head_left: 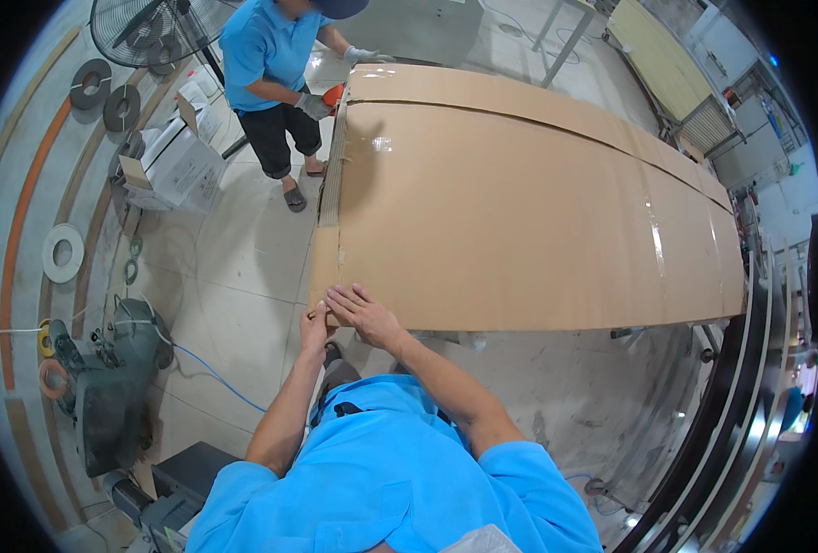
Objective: The person tapes a large cardboard sheet on a workbench using a handheld tape dispenser. They fold edges, apply tape along seams, and smooth the surface while a coworker assists with additional taping.
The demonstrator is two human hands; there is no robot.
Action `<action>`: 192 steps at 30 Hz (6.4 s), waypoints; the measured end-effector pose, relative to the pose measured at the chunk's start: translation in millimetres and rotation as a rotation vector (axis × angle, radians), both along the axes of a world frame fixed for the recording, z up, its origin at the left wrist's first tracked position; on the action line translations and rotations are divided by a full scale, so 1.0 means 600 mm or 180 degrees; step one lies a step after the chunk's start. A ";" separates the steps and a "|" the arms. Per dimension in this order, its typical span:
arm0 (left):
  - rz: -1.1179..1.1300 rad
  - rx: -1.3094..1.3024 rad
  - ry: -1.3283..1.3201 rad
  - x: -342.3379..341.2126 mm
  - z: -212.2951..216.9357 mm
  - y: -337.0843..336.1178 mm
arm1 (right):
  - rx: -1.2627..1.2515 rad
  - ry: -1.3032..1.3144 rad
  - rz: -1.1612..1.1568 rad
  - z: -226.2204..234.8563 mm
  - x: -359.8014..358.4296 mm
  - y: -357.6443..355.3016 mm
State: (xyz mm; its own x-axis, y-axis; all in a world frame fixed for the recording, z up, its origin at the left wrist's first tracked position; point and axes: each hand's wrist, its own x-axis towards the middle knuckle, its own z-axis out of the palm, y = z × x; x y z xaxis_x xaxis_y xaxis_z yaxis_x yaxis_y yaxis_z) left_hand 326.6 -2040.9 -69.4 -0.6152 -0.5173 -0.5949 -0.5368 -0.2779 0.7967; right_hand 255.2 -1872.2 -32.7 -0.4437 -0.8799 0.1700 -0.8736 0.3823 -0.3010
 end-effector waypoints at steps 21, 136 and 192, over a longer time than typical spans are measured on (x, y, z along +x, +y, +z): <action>-0.0100 0.0027 0.0230 0.003 0.019 0.007 | -0.0029 0.0012 -0.0027 -0.011 0.001 -0.005; 0.1075 -0.0287 0.0295 0.084 -0.010 0.035 | 0.1021 -0.0134 0.0155 0.075 -0.037 0.002; 0.0405 0.1968 0.1415 0.057 -0.044 -0.021 | 0.0856 -0.0563 0.0026 0.066 -0.035 0.000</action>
